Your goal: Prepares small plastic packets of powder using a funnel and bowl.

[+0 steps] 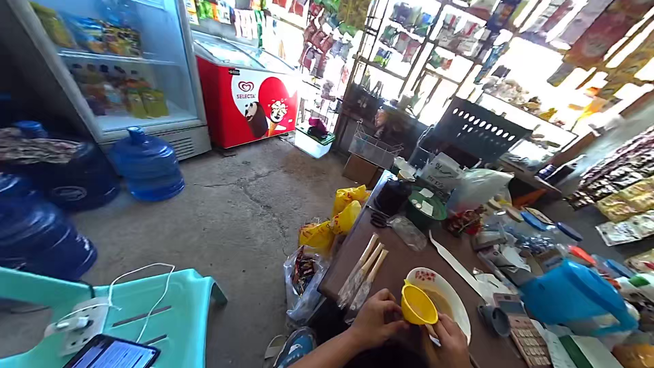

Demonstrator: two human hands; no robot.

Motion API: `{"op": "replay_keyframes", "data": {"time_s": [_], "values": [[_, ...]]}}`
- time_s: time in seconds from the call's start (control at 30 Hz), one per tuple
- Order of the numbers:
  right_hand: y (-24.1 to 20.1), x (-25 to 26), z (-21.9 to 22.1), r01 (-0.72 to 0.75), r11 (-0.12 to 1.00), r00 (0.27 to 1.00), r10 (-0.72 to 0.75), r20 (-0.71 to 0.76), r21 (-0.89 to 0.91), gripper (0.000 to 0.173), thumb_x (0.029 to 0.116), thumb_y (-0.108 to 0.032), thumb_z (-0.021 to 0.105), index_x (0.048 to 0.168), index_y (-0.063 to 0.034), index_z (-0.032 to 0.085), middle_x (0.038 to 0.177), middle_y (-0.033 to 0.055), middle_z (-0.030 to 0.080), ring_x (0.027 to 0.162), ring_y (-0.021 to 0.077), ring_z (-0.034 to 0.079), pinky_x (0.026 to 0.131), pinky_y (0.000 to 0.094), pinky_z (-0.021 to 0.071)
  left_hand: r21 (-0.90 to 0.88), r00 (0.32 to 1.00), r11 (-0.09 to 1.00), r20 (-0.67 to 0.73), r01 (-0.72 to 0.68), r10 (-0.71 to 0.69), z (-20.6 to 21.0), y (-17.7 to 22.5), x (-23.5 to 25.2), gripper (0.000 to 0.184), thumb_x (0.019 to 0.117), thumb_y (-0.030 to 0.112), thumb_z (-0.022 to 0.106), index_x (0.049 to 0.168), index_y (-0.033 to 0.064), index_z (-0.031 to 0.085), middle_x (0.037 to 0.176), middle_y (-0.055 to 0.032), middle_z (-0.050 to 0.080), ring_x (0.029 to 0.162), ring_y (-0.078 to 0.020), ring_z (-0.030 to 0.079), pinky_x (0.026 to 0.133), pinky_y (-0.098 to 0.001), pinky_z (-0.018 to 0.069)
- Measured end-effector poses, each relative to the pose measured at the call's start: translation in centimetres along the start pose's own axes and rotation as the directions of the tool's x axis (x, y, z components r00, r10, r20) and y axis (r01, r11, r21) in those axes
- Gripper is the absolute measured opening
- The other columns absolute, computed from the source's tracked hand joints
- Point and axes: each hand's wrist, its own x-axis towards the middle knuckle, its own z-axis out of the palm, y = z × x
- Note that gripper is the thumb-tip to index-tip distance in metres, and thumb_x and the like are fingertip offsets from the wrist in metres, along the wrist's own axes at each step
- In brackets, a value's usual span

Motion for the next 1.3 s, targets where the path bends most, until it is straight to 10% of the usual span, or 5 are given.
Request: {"op": "replay_keyframes", "data": {"time_s": [0.97, 1.13, 1.23, 1.3], "values": [[0.4, -3.2, 1.2, -0.210, 0.971, 0.970, 0.192, -0.151, -0.115, 0.069, 0.0884, -0.031, 0.069, 0.142, 0.0090, 0.051, 0.145, 0.0306, 0.053, 0.128, 0.0513, 0.054, 0.102, 0.0690, 0.0383, -0.006, 1.000, 1.000, -0.005, -0.012, 0.012, 0.1, -0.1, -0.3, 0.025, 0.0909, 0.021, 0.078, 0.098, -0.0025, 0.074, 0.100, -0.0144, 0.065, 0.085, -0.0126, 0.061, 0.078, -0.0221, 0.0526], [-0.1, -4.2, 1.9, -0.105, 0.984, 0.955, 0.059, -0.290, -0.144, 0.054, 0.0945, -0.032, 0.061, 0.131, 0.0078, 0.059, 0.136, 0.0310, 0.059, 0.122, 0.0465, 0.057, 0.101, 0.0587, 0.0413, -0.011, 1.000, 1.000, -0.009, -0.015, 0.014, 0.1, -0.2, -0.3, 0.024, 0.0912, 0.020, 0.077, 0.099, -0.0026, 0.074, 0.099, -0.0144, 0.064, 0.084, -0.0118, 0.061, 0.078, -0.0212, 0.0523], [-0.7, -4.4, 2.1, -0.046, 0.997, 0.936, 0.019, -0.351, -0.069, 0.044, 0.0956, -0.027, 0.062, 0.123, 0.0069, 0.059, 0.121, 0.0279, 0.061, 0.109, 0.0304, 0.061, 0.098, 0.0347, 0.0483, -0.017, 1.000, 1.000, -0.014, -0.018, 0.018, 0.2, -0.2, -0.3, 0.024, 0.0908, 0.019, 0.077, 0.098, -0.0032, 0.074, 0.098, -0.0146, 0.064, 0.084, -0.0130, 0.061, 0.077, -0.0226, 0.0527], [-0.9, -4.7, 2.3, -0.018, 0.998, 0.941, 0.035, -0.336, 0.054, 0.036, 0.0953, -0.021, 0.064, 0.115, 0.0089, 0.059, 0.102, 0.0231, 0.059, 0.081, 0.0154, 0.059, 0.075, 0.0196, 0.0510, -0.022, 1.000, 1.000, -0.016, -0.017, 0.017, 0.2, -0.1, -0.3, 0.023, 0.0905, 0.019, 0.077, 0.098, -0.0030, 0.074, 0.098, -0.0142, 0.064, 0.083, -0.0125, 0.061, 0.077, -0.0222, 0.0525]]}}
